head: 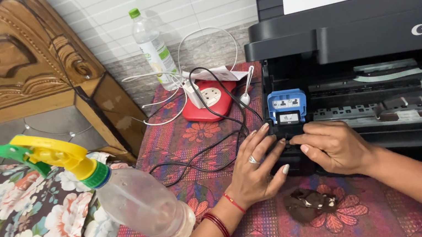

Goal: The person opens the printer, removes a crumpled piece of paper from the paper path, and then loads a fresh sheet of paper into the input tray.

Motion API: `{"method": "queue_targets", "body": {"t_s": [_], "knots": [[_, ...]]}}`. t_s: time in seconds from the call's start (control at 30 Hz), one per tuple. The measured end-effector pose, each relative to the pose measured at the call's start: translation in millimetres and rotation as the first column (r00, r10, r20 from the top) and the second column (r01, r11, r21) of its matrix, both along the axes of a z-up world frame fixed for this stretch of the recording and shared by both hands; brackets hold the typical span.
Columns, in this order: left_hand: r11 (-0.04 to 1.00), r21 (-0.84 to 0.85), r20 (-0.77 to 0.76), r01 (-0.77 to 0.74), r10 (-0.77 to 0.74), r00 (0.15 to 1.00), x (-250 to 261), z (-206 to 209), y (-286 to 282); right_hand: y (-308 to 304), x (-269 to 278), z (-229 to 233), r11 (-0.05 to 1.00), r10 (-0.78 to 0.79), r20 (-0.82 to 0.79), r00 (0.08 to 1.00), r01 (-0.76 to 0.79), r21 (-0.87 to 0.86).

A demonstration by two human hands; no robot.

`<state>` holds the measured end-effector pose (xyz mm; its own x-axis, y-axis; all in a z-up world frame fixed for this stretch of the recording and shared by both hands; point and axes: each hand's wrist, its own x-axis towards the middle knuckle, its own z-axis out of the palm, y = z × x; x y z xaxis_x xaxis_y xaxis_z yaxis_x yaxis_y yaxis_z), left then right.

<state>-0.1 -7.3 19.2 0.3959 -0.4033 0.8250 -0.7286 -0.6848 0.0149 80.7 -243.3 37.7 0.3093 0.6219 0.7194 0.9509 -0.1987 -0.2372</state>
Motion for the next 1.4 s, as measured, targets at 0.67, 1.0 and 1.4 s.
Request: {"method": "queue_targets", "body": {"t_s": [0.67,1.0,1.4], "knots": [[0.998,-0.05,-0.036,-0.031,0.03,0.999,2.1,-17.2,1.5,1.7,0.5,-6.1,0.998,-0.012,-0.048,0.999,0.015,0.067],[0.992,-0.122,-0.129,0.026,-0.042,0.991,1.7,-16.0,-1.7,2.4,-4.0,5.4,0.998,-0.051,-0.182,0.982,0.057,0.027],[0.997,-0.073,-0.063,-0.015,0.01,0.998,-0.5,-6.6,3.1,5.9,-3.8,0.0,0.996,-0.08,-0.165,0.983,0.086,0.029]]}}
